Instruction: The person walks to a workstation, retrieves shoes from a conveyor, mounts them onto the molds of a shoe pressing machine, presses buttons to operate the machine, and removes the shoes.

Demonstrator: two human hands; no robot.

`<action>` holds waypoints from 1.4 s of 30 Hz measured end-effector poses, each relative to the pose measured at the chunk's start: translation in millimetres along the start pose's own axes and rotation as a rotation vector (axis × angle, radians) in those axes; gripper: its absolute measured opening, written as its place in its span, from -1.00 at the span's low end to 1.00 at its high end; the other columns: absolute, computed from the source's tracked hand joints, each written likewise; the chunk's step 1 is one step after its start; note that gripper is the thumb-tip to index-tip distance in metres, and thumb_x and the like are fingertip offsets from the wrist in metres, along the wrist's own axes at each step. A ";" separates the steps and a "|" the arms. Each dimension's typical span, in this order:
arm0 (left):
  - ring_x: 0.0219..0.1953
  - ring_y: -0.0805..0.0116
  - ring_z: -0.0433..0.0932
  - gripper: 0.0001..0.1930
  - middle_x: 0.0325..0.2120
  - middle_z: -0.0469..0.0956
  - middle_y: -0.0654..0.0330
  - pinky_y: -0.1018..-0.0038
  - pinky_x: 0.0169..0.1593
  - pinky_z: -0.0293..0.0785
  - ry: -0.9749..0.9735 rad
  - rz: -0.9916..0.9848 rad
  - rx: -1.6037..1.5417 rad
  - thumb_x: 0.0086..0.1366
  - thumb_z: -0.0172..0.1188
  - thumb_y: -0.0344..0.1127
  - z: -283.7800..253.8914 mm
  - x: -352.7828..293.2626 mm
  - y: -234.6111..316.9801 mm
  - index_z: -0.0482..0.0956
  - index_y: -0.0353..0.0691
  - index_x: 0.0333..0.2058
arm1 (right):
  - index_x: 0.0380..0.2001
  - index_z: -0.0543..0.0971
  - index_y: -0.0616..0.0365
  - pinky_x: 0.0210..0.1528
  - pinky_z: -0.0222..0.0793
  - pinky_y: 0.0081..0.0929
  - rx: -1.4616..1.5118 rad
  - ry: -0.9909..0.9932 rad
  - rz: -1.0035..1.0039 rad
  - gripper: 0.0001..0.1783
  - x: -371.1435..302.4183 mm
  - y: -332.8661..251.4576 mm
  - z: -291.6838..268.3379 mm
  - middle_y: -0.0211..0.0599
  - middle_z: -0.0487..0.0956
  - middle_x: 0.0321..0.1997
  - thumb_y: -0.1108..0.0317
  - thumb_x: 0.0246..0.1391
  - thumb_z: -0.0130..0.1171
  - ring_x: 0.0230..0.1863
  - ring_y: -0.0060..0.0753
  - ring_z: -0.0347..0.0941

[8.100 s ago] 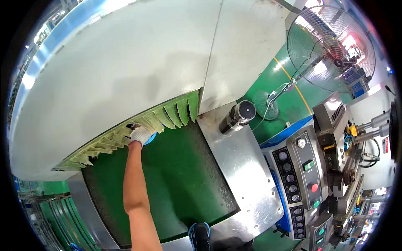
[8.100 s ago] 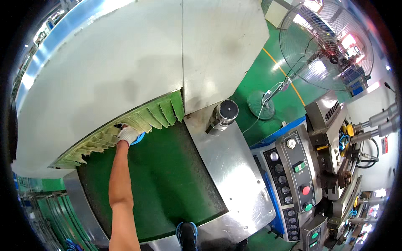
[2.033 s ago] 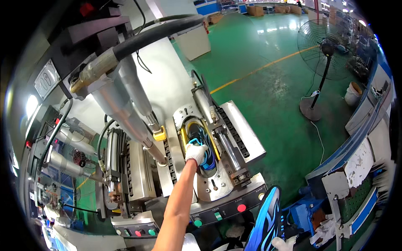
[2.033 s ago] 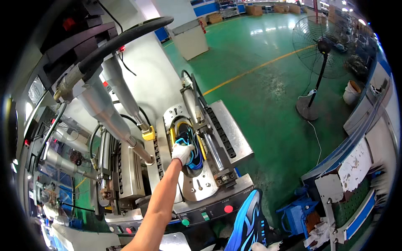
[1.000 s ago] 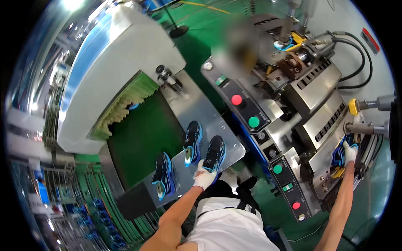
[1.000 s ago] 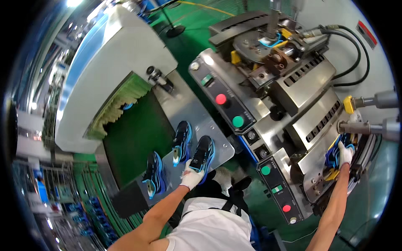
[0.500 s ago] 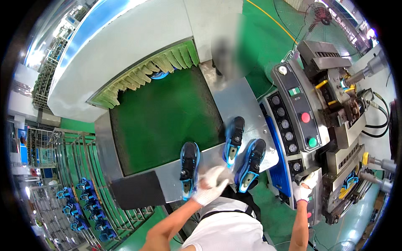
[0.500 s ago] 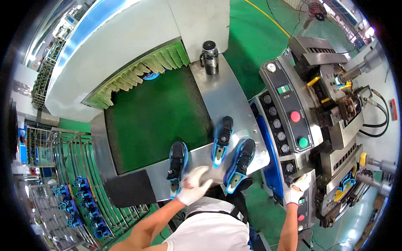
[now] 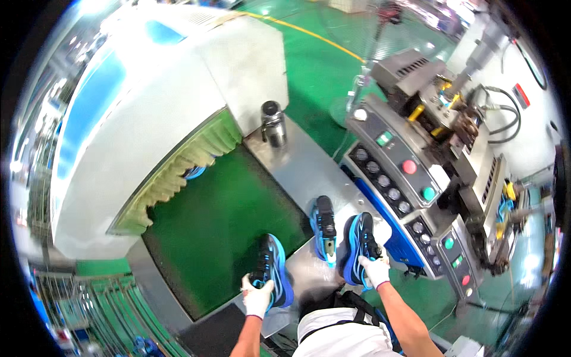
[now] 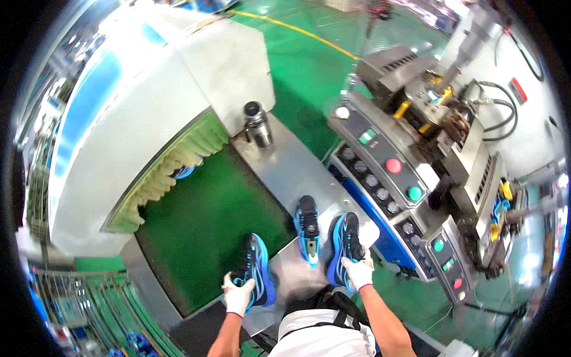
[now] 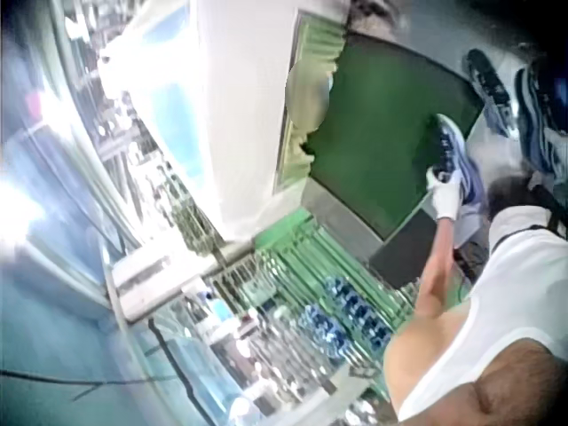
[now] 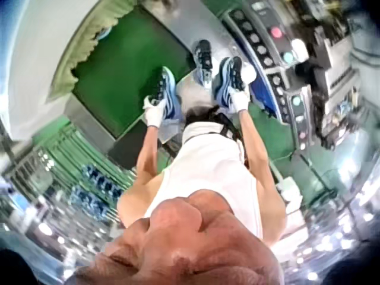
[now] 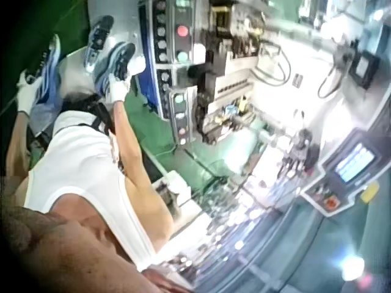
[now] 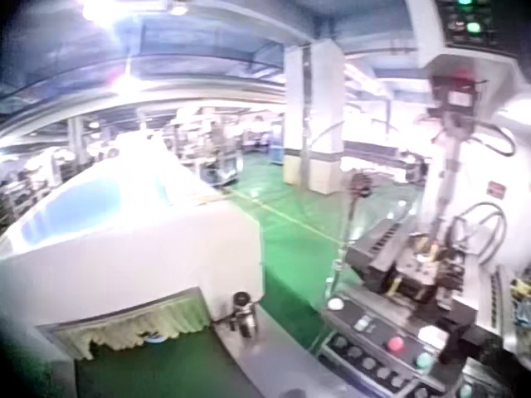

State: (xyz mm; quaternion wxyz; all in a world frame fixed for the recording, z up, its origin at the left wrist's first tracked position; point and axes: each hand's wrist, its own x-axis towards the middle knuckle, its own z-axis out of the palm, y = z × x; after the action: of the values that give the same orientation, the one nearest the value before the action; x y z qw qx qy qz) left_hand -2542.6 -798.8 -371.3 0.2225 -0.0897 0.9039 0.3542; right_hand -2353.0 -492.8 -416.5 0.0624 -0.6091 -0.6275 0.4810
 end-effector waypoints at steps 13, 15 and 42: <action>-0.04 0.13 0.58 -0.23 -0.04 0.59 -0.03 0.26 0.08 0.52 -0.733 1.035 0.268 0.07 0.55 -0.25 179.5 -176.1 229.3 0.39 -0.33 0.22 | 0.25 0.48 0.01 -0.03 0.50 -0.52 0.883 0.060 0.321 -0.18 -121.6 62.8 -265.8 -0.37 0.69 -0.07 0.01 -0.08 0.53 -0.13 -0.53 0.58; -0.02 0.15 0.57 -0.25 -0.02 0.58 -0.01 0.26 0.09 0.50 -0.944 1.035 0.279 0.07 0.54 -0.29 227.2 -263.9 237.6 0.40 -0.30 0.22 | 0.27 0.47 -0.02 0.19 0.39 -0.45 1.036 0.472 0.076 -0.11 -153.6 128.6 -283.6 -0.25 0.62 0.09 -0.07 -0.13 0.55 0.10 -0.43 0.51; 0.33 0.01 0.36 -0.29 0.33 0.28 -0.11 0.24 0.33 0.29 -2.414 1.795 0.072 0.41 0.16 -0.05 455.1 -889.1 36.9 0.16 -0.28 0.38 | 0.39 0.22 0.35 0.41 0.19 -0.26 0.057 2.094 0.659 -0.22 -501.5 427.3 -543.7 0.13 0.34 0.40 0.18 0.23 0.23 0.41 -0.03 0.28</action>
State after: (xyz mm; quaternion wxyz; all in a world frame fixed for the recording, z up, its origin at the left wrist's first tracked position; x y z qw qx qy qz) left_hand -1613.6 -458.1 -230.9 0.5297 0.8208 -0.0564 0.2061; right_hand -1565.3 -706.8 -164.5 0.4469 -0.8518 -0.0588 -0.2669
